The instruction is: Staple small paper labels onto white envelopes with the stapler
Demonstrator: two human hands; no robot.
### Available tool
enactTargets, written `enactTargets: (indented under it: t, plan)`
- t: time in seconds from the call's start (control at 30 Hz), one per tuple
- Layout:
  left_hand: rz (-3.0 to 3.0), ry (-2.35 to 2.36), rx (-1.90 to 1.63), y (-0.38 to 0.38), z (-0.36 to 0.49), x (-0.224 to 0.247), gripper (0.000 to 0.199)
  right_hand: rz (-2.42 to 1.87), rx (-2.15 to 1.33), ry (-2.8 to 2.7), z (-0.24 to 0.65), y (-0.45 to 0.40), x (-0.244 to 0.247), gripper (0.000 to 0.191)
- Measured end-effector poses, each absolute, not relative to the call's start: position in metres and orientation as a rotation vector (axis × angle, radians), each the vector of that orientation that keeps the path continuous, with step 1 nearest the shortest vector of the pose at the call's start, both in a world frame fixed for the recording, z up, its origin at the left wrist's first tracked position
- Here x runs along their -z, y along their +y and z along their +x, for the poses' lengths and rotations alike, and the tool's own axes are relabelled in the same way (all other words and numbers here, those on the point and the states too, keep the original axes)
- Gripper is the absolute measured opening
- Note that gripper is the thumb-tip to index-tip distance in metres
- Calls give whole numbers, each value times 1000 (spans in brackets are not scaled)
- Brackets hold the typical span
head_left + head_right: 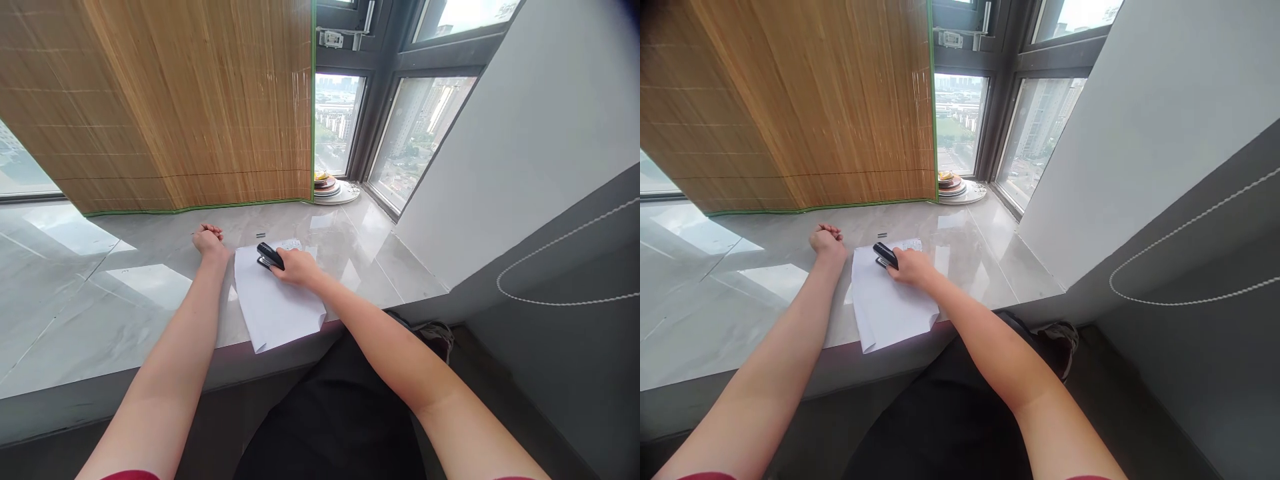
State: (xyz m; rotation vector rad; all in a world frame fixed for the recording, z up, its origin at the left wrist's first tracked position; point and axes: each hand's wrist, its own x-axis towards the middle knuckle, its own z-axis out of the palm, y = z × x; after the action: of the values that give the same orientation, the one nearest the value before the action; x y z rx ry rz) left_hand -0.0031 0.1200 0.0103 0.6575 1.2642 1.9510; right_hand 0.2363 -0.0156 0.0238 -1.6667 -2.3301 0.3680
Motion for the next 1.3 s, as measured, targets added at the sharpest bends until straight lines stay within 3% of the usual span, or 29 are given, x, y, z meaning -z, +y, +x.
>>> enactTargets:
  t: [0.23,0.4,0.57,0.93,1.3]
  plan:
    - [1341,1165,-1715,101,46,-3,16,-1742,-407,-2079,324,-21,-14,24]
    - [2255,967,-1054,80,82,7,22,-1727,-373,-1952,340,-28,-6,32]
    - [2508,842,-683,82,85,10,21,-1625,-333,-2039,345,-29,-3,31]
    - [2503,883,-632,87,78,12,19,-1310,-522,-1986,350,-22,12,41]
    - [2400,890,-652,86,77,9,17,-1407,-530,-1519,374,-19,8,22]
